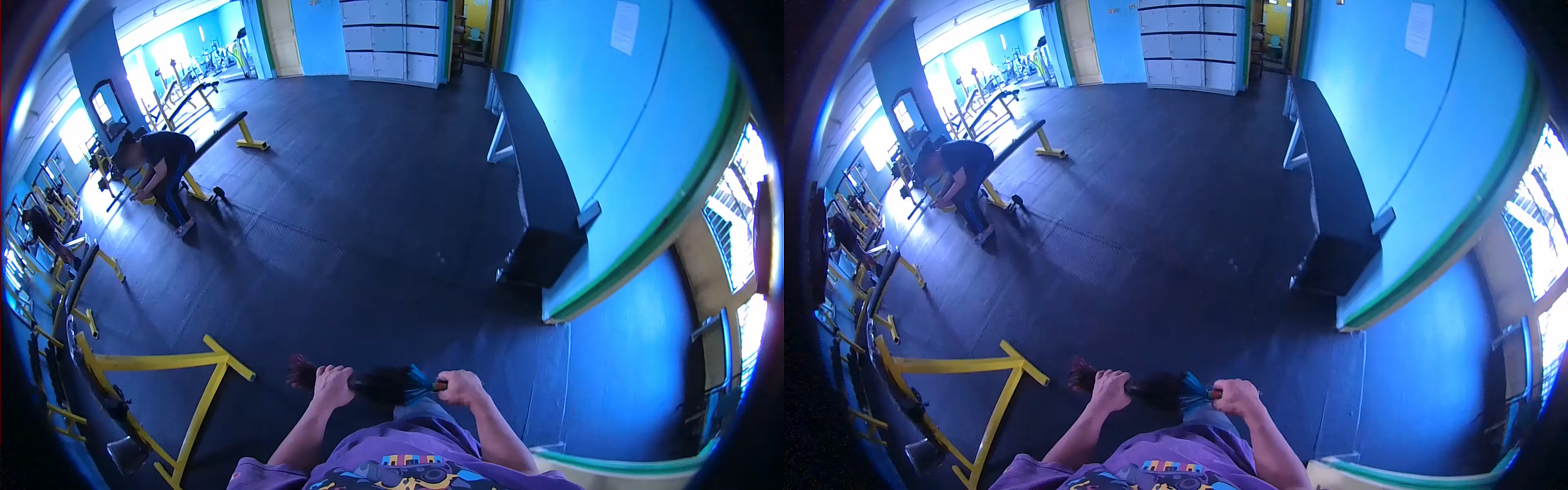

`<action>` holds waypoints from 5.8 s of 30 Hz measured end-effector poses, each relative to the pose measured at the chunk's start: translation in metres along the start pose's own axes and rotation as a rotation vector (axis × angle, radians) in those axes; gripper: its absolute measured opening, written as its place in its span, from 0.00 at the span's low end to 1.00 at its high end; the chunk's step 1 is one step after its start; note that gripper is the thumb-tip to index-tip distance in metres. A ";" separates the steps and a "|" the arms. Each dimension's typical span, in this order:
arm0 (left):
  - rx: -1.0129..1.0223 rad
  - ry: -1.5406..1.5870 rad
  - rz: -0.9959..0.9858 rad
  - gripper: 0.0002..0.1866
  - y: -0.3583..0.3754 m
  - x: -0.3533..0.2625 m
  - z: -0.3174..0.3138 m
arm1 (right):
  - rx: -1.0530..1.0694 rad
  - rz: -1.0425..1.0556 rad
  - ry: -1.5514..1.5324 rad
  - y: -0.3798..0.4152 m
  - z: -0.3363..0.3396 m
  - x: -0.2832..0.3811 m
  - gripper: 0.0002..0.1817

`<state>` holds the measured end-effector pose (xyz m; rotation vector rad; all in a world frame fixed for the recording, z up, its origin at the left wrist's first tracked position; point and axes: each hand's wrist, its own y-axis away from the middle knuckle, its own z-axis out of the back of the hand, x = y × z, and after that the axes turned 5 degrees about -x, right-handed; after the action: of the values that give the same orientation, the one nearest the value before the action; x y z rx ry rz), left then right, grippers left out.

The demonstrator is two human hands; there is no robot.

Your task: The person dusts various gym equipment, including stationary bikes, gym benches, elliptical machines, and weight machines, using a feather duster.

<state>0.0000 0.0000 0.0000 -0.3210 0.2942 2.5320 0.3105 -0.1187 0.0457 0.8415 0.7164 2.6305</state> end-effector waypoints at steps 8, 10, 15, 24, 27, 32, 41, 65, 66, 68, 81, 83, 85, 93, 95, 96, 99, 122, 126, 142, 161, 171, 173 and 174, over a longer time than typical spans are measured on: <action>-0.116 0.023 0.024 0.17 -0.262 0.030 0.056 | -0.031 0.114 0.175 -0.227 0.150 0.014 0.16; -0.098 0.044 0.018 0.18 -0.316 0.040 0.058 | -0.031 0.089 0.168 -0.276 0.170 0.013 0.15; -0.109 0.111 -0.028 0.18 -0.477 0.075 0.062 | -0.117 0.035 0.157 -0.404 0.234 0.023 0.17; 0.087 0.138 -0.269 0.23 -0.738 0.136 0.141 | 0.268 -0.104 -0.230 -0.596 0.319 0.037 0.24; -0.064 0.098 -0.298 0.32 -0.799 0.125 0.168 | 0.200 -0.076 -0.455 -0.626 0.352 0.042 0.18; 0.043 0.173 -0.127 0.39 -0.888 0.155 0.181 | 0.076 -0.268 -0.611 -0.711 0.399 0.005 0.20; 1.116 0.120 -0.095 0.22 -1.092 0.196 0.166 | 0.134 -0.311 -0.591 -0.862 0.582 -0.102 0.19; 0.650 1.192 0.660 0.22 -1.736 0.207 0.114 | -0.352 -0.576 -1.433 -1.314 0.928 -0.194 0.21; 0.651 1.120 0.626 0.21 -1.764 0.189 0.132 | -0.327 -0.619 -1.424 -1.334 0.931 -0.207 0.20; 0.648 1.115 0.629 0.21 -1.822 0.180 0.164 | -0.305 -0.606 -1.550 -1.371 0.963 -0.216 0.22; 0.595 1.290 0.701 0.23 -2.162 -0.030 0.242 | 0.014 -0.473 -1.296 -1.626 1.308 -0.449 0.21; 0.607 1.299 0.712 0.23 -2.194 -0.054 0.266 | 0.057 -0.466 -1.250 -1.637 1.347 -0.465 0.21; 0.635 1.294 0.711 0.23 -2.242 -0.072 0.282 | 0.086 -0.465 -1.221 -1.659 1.378 -0.482 0.20; 0.835 1.275 0.660 0.25 -2.465 -0.080 0.341 | 0.133 -0.522 -1.117 -1.760 1.476 -0.499 0.19; 0.885 1.283 0.586 0.25 -2.547 -0.080 0.346 | 0.089 -0.529 -1.076 -1.797 1.514 -0.502 0.18; 0.908 1.293 0.564 0.25 -2.580 -0.080 0.352 | 0.083 -0.536 -1.050 -1.812 1.534 -0.503 0.18; 0.888 1.349 0.506 0.26 -2.677 -0.087 0.356 | 0.089 -0.489 -0.931 -1.892 1.606 -0.530 0.18; 0.859 1.996 0.816 0.24 -2.943 -0.157 0.464 | 0.829 -0.156 0.001 -2.292 2.042 -0.602 0.14; 0.921 1.912 0.748 0.19 -2.965 -0.138 0.452 | 0.953 -0.061 0.189 -2.361 2.093 -0.576 0.14; 0.036 1.100 0.629 0.30 -3.406 0.129 0.497 | 0.430 -0.310 -0.454 -2.810 2.202 -0.156 0.06; -0.998 1.741 1.414 0.24 -3.554 0.552 0.663 | 0.454 0.725 0.419 -3.199 2.187 0.346 0.18; -1.261 1.864 1.218 0.19 -3.644 0.785 0.789 | 0.231 0.896 0.352 -3.395 2.157 0.602 0.14; -1.200 1.844 1.247 0.19 -3.669 0.847 0.798 | 0.239 0.856 0.292 -3.440 2.142 0.625 0.14; -1.144 1.842 1.236 0.20 -3.679 0.875 0.805 | 0.251 0.811 0.285 -3.457 2.141 0.638 0.15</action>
<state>1.2179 3.6696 -0.0058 -3.6550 -0.5799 1.8794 1.5056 3.8200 -0.0053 0.9905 0.9423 3.4879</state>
